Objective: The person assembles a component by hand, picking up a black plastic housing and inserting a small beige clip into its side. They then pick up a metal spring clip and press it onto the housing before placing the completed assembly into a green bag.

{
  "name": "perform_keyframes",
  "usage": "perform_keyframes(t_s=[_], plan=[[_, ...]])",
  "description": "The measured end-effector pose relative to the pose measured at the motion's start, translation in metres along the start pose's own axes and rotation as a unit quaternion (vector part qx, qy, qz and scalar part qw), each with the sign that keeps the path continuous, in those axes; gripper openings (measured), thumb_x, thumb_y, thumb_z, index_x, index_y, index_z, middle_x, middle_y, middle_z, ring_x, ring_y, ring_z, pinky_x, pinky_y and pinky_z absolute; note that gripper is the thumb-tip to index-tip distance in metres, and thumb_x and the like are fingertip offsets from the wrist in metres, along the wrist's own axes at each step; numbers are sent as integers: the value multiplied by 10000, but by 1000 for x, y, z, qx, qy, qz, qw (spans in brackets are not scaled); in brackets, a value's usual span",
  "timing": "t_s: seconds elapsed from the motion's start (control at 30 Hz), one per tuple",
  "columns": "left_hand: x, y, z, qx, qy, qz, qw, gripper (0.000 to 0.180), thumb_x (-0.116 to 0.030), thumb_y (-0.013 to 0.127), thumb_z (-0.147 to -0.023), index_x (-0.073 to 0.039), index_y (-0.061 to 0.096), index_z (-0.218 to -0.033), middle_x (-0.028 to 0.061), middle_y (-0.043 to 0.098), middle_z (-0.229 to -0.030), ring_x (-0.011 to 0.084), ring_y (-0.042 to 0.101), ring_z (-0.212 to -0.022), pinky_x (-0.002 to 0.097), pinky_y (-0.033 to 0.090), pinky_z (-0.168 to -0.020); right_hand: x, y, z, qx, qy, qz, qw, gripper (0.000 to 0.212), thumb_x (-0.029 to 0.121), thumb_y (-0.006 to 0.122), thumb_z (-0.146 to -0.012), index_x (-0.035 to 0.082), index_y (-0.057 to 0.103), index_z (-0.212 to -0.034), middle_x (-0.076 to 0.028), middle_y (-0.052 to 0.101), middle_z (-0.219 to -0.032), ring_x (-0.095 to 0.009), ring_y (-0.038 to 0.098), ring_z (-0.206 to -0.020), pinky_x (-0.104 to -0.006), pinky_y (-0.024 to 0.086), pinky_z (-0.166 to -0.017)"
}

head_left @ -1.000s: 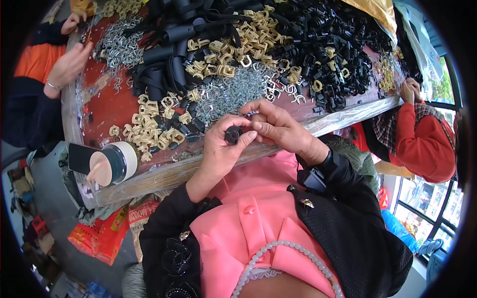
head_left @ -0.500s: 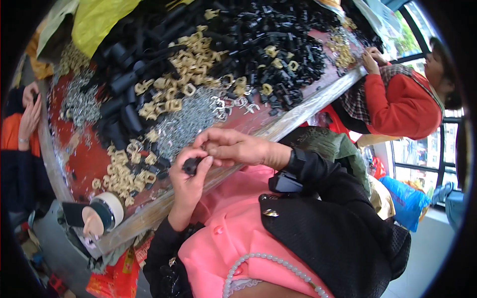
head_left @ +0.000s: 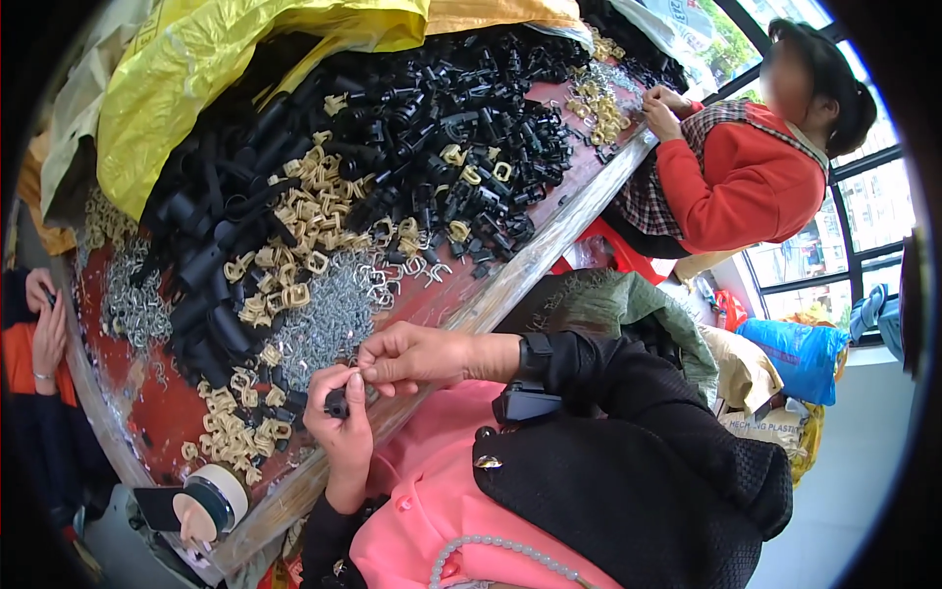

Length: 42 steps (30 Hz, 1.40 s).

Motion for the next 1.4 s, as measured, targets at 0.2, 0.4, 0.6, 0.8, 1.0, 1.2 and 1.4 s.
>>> perform_keyframes(t_s=[0.2,0.4,0.6,0.8,1.0,1.2,1.4], plan=[[-3,-1,-1,-3,11,-47,999,74,-48,555,-782,12,514,-799,100,535,-780,185,514,-697,270,408,-653,-3,2,-1,-25,-3,-15,1000,146,156,496,-840,47,500,-743,17,494,-595,-31,400,-463,-164,322,-423],[1,1,2,-6,-13,-14,1000,78,-62,547,-793,6,509,-792,62,519,-754,122,475,-636,227,384,-583,-2,8,1,-56,-34,40,997,161,159,496,-840,50,494,-722,25,475,-587,-30,401,-484,-170,324,-438],[8,1,-1,-1,-71,48,996,104,-79,549,-800,12,501,-786,47,515,-772,75,462,-586,195,376,-517,-3,5,-2,-87,-95,116,985,159,169,492,-848,46,486,-746,43,442,-612,-25,392,-549,-181,327,-480],[2,4,-2,16,-118,95,988,84,-79,539,-804,-6,500,-787,31,498,-733,64,447,-549,186,354,-489,0,3,1,-92,-51,79,991,156,161,493,-846,38,487,-751,52,434,-628,-22,387,-584,-185,327,-504],[-5,2,0,1,-229,244,942,128,-74,511,-796,-26,476,-910,47,493,-779,89,464,-560,198,377,-480,-9,3,-3,-127,-176,128,968,144,136,514,-832,32,495,-735,4,502,-657,-61,480,-595,-200,407,-539],[-3,-2,-5,57,-310,494,810,300,-172,407,-854,-34,391,-1119,80,519,-924,162,506,-672,269,422,-557,12,1,6,-94,-173,131,972,95,96,501,-839,10,484,-803,-8,509,-735,-79,513,-622,-225,417,-573],[0,0,-4,60,-319,462,825,278,-202,422,-884,-23,430,-1096,52,543,-899,114,537,-738,220,458,-601,26,8,12,-141,-160,362,907,85,59,570,-771,11,500,-770,-31,535,-674,-96,523,-567,-244,416,-516]])
Point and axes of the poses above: each hand's wrist, its own z-axis away from the middle knuckle, its own y-axis out of the palm, x = y × z, the point moved 1 cm from there along -z, towards the middle knuckle
